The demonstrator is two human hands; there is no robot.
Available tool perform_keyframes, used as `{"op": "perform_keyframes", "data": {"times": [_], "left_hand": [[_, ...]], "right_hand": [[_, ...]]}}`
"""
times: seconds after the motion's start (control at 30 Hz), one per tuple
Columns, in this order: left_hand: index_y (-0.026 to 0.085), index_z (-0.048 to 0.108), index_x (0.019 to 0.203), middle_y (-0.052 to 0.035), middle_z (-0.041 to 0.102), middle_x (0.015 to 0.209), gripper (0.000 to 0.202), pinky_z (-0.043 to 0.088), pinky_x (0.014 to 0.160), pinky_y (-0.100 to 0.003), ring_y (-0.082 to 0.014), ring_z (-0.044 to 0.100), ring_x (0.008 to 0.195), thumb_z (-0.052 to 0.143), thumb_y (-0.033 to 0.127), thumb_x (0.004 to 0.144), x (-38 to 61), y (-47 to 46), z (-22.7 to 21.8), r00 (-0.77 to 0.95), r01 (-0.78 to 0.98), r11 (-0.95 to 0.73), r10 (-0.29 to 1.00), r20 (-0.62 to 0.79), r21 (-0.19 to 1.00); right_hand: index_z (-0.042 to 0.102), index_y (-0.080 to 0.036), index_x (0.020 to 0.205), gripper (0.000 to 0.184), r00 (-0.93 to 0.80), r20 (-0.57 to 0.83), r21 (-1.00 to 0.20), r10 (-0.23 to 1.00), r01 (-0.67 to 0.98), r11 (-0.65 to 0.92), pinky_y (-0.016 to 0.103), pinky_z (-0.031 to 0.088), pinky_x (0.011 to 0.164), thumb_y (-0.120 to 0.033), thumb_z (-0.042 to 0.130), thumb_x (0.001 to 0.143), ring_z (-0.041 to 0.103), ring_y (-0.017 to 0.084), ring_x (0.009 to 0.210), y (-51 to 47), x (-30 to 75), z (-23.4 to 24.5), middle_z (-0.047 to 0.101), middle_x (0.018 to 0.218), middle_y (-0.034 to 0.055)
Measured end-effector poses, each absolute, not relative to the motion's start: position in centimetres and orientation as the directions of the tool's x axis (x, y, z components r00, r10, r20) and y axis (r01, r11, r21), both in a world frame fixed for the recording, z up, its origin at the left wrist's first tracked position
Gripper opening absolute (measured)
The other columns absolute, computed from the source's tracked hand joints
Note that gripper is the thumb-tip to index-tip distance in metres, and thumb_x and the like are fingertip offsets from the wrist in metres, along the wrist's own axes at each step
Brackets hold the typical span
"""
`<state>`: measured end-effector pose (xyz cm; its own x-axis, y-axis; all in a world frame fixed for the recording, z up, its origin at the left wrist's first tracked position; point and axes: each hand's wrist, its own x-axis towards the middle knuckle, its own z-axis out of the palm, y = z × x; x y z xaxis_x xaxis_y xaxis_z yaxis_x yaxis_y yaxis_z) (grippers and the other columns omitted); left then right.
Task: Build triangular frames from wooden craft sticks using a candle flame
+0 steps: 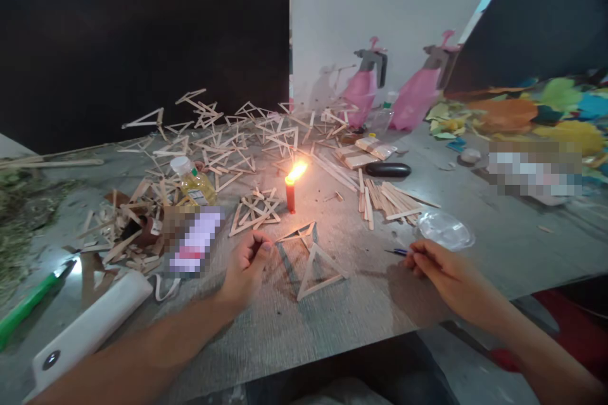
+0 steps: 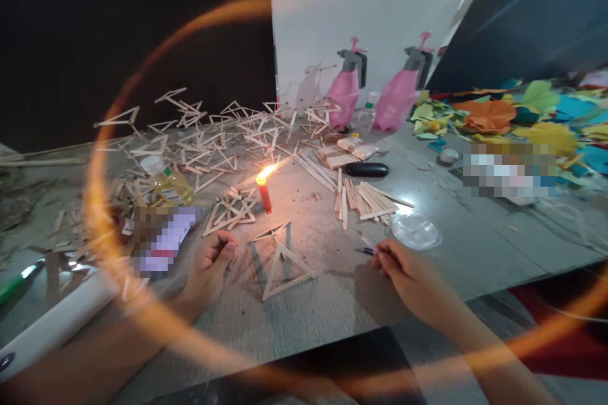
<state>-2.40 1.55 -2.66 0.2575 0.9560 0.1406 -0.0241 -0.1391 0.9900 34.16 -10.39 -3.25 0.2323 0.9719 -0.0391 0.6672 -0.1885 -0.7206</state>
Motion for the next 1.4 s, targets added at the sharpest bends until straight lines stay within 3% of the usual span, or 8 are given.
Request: {"op": "perform_keyframes", "data": {"times": [0.07,0.23,0.37,0.5,0.6,0.7,0.9,1.4], "left_hand": [[0.019,0.056,0.08,0.0056,0.048,0.06,0.039,0.033,0.046,-0.019,-0.0087,0.04,0.05,0.068,0.055,0.092,-2.4,1.5,-2.6,0.267,-0.031,-0.141,0.953,0.144,0.99],[0.02,0.054,0.081,0.0067,0.047,0.056,0.043,0.031,0.045,-0.02,-0.0086,0.039,0.047,0.066,0.059,0.092,-2.3,1.6,-2.4,0.277,-0.041,-0.128,0.951,0.135,0.991],[0.019,0.054,0.081,0.007,0.046,0.058,0.043,0.034,0.048,-0.02,-0.0084,0.04,0.049,0.065,0.059,0.094,-2.3,1.7,-2.5,0.287,-0.029,-0.125,0.949,0.128,0.992],[0.019,0.055,0.083,0.0068,0.047,0.058,0.043,0.033,0.049,-0.02,-0.0087,0.041,0.051,0.064,0.059,0.095,-2.5,1.7,-2.6,0.269,0.013,-0.127,0.956,0.119,0.992],[0.018,0.056,0.082,0.0067,0.046,0.058,0.045,0.032,0.049,-0.019,-0.0085,0.041,0.05,0.063,0.061,0.095,-2.6,1.7,-2.7,0.264,0.079,-0.134,0.958,0.109,0.988],[0.018,0.056,0.082,0.0063,0.047,0.058,0.046,0.034,0.05,-0.019,-0.0086,0.043,0.05,0.062,0.062,0.096,-2.7,1.6,-3.0,0.272,0.073,-0.127,0.957,0.102,0.989],[0.019,0.056,0.082,0.0056,0.049,0.058,0.043,0.033,0.047,-0.019,-0.0086,0.043,0.049,0.065,0.059,0.095,-2.7,1.6,-3.4,0.269,0.041,-0.106,0.959,0.092,0.993],[0.018,0.057,0.082,0.0057,0.05,0.057,0.043,0.035,0.049,-0.019,-0.0087,0.045,0.05,0.066,0.059,0.094,-2.7,1.5,-3.5,0.302,0.029,-0.06,0.952,0.048,0.998]], "right_hand": [[0.062,-0.023,0.089,0.042,0.272,0.044,-0.738,0.961,0.657,-0.153,0.041,0.056,0.073,-0.06,0.046,0.099,0.069,0.024,0.075,-9.5,33.6,-3.1,0.072,0.084,0.009],[0.064,-0.023,0.1,0.032,0.208,0.138,-0.794,0.968,0.607,-0.018,0.033,0.051,0.057,-0.053,0.056,0.098,0.061,0.018,0.059,-5.8,29.7,1.0,0.067,0.073,0.0026],[0.074,-0.024,0.092,0.021,0.151,0.317,-0.779,0.936,0.605,0.166,0.031,0.046,0.057,-0.042,0.064,0.094,0.06,0.016,0.06,-1.6,26.0,5.4,0.066,0.07,0.0007],[0.075,-0.022,0.088,0.011,0.114,0.37,-0.86,0.922,0.418,0.294,0.028,0.046,0.053,-0.033,0.071,0.088,0.06,0.012,0.056,2.6,23.9,7.4,0.065,0.066,-0.0018],[0.07,-0.021,0.083,0.007,0.224,0.419,-0.902,0.88,0.214,0.375,0.026,0.048,0.051,-0.027,0.074,0.083,0.06,0.01,0.054,4.3,23.5,6.4,0.066,0.067,-0.0032],[0.073,-0.022,0.085,0.006,0.337,0.391,-0.92,0.856,0.108,0.378,0.027,0.053,0.052,-0.027,0.074,0.083,0.064,0.011,0.055,4.8,23.7,4.2,0.067,0.065,-0.003],[0.074,-0.02,0.092,0.015,0.379,0.331,-0.941,0.864,0.066,0.331,0.032,0.064,0.059,-0.033,0.075,0.084,0.074,0.016,0.063,4.9,23.3,2.1,0.076,0.078,0.0014],[0.072,-0.019,0.089,0.015,0.404,0.344,-0.938,0.847,0.116,0.325,0.032,0.066,0.064,-0.034,0.075,0.086,0.075,0.016,0.065,4.7,22.3,1.8,0.077,0.079,0.0031]]}}
